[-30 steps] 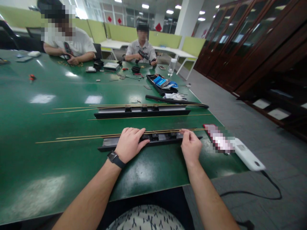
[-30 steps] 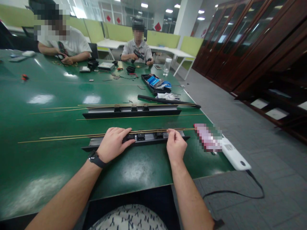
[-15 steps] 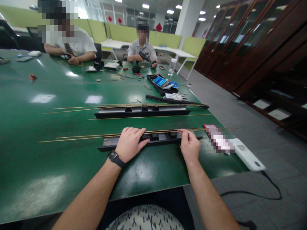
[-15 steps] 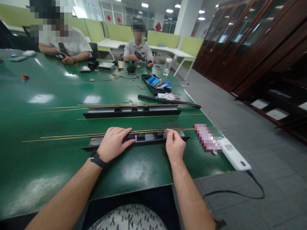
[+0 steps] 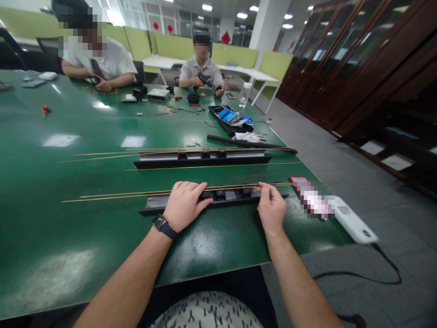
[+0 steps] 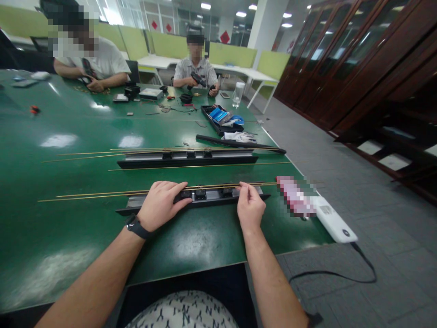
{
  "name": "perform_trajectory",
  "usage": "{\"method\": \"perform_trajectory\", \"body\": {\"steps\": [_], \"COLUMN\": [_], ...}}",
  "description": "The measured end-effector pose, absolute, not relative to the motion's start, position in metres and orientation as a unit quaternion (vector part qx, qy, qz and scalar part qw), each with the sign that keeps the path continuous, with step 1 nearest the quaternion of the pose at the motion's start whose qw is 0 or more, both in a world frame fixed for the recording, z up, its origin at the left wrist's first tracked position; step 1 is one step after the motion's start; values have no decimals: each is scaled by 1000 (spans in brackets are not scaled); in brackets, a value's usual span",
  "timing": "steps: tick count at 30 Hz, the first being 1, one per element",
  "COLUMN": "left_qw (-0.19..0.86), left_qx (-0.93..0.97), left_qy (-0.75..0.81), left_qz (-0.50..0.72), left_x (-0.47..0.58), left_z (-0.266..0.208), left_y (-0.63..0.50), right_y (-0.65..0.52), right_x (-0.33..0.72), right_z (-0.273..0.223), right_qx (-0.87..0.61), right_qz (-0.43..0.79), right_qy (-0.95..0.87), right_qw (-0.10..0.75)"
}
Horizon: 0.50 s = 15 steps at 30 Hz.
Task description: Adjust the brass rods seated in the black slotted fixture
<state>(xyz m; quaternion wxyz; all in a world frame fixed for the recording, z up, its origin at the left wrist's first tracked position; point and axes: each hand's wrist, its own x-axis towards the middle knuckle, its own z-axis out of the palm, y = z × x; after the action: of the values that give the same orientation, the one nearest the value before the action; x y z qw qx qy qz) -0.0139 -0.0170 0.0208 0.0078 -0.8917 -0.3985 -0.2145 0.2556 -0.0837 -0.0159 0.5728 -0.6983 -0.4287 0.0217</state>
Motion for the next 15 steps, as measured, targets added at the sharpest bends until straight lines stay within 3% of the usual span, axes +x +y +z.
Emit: {"method": "perform_trajectory", "body": {"steps": [15], "left_qw": [5], "left_qx": [-892], "left_qy": [-400], "left_qz": [-211], "left_x": [-13], "left_z": [21], "left_y": [-17], "right_y": [-83], "right_x": [260], "right_z": [-15], "right_qx": [-721], "right_qz": [2], "right_qy": [-407], "right_qw": [561]}}
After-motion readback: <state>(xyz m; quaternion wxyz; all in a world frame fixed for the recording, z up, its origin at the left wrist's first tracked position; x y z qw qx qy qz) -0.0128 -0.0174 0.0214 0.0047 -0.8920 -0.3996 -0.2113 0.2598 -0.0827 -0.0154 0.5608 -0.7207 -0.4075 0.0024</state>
